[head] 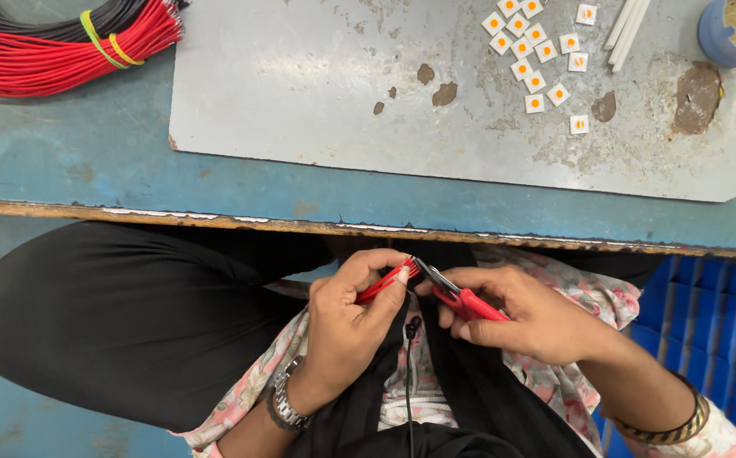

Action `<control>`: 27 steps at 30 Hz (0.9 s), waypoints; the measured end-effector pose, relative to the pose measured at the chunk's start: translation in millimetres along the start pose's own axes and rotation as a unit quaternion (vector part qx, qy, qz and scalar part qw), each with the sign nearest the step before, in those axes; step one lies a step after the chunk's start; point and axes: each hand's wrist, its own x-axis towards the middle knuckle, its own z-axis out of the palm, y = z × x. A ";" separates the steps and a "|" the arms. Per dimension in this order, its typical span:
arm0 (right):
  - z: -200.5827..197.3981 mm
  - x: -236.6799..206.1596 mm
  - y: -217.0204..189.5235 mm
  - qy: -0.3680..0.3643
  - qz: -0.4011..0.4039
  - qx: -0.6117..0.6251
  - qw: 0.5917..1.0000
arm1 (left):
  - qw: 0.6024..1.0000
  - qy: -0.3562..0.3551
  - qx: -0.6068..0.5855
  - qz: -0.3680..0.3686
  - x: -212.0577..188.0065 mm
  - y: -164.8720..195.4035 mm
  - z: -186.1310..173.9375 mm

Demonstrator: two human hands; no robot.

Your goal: The person solders red wires to small square LED modules using a soldering iron and solder wire. They then strip the ends of a bundle of red wires with pliers and dip the stripped ends into a small container of flux.

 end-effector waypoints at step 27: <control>-2.3 -1.0 2.1 -0.002 -0.005 -0.014 1.000 | 0.999 -0.016 0.000 0.037 0.2 2.6 -0.9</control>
